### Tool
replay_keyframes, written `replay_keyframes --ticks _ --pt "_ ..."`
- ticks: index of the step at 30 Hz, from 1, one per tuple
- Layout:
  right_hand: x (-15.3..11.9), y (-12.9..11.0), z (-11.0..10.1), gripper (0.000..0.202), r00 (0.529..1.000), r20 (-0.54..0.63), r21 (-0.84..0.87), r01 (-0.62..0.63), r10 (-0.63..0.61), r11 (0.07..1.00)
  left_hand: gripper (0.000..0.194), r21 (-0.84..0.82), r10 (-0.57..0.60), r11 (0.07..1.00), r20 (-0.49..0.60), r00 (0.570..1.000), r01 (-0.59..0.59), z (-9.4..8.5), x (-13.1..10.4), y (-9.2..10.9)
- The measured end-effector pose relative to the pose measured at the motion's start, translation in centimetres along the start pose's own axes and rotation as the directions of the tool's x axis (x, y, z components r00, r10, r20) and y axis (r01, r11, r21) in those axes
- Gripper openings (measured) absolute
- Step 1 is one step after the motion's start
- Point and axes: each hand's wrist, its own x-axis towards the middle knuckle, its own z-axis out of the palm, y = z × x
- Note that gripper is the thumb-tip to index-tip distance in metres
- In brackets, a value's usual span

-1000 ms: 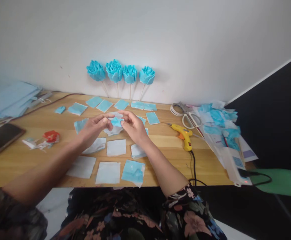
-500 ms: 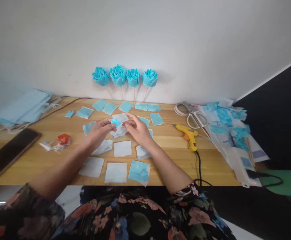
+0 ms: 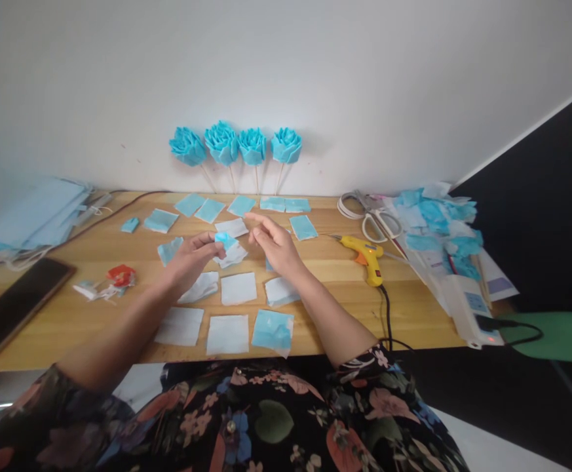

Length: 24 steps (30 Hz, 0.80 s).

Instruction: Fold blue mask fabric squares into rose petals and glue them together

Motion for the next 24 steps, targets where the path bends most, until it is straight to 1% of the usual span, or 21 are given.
replay_keyframes --ticks 4,8,9,11,12,14,17,19,22,24 --pt "-0.5 -0.6 0.5 0.038 0.999 0.029 -0.137 0.023 -0.019 0.990 0.025 -0.002 0.007 1.000 0.018 1.000 -0.007 0.1 -0.1 0.1" --pt "-0.4 -0.6 0.5 0.040 0.999 0.029 -0.203 -0.021 0.027 0.979 0.025 -0.003 0.010 1.000 0.028 1.000 -0.010 0.2 -0.1 0.1" --pt "-0.3 -0.5 0.3 0.039 1.000 0.015 -0.226 -0.018 0.022 0.974 0.025 -0.004 0.012 1.000 0.027 1.000 -0.012 0.2 -0.1 0.1" --pt "0.0 -0.3 -0.2 0.037 0.999 -0.019 -0.262 0.029 -0.035 0.965 0.025 0.006 0.018 1.000 0.025 1.000 -0.018 0.2 -0.1 0.2" --pt "0.2 -0.3 -0.5 0.037 0.997 -0.023 -0.263 0.066 -0.074 0.963 0.025 0.016 0.018 1.000 0.027 0.999 -0.019 0.3 -0.1 0.2" --pt "0.3 -0.4 -0.9 0.042 0.992 0.018 -0.218 0.127 -0.126 0.968 0.025 0.037 0.014 0.999 0.030 0.999 -0.016 0.3 -0.1 0.2" --pt "0.0 -0.9 -0.8 0.046 0.984 0.137 -0.168 0.140 -0.117 0.976 0.027 0.063 0.008 0.998 0.046 0.999 -0.011 0.4 -0.2 0.2" --pt "-0.3 -1.1 -0.3 0.043 0.979 0.173 -0.194 0.141 -0.107 0.971 0.028 0.088 0.017 0.996 0.067 0.998 -0.023 0.4 -0.2 0.1" --pt "-0.6 -1.1 0.5 0.040 0.981 0.155 -0.194 0.144 -0.114 0.970 0.030 0.077 0.056 0.995 0.073 0.996 -0.062 0.5 -0.2 0.1" --pt "-0.7 -0.9 1.0 0.041 0.987 0.125 -0.143 0.121 -0.104 0.982 0.038 0.041 0.069 0.997 0.050 0.996 -0.071 0.5 -0.3 0.2"
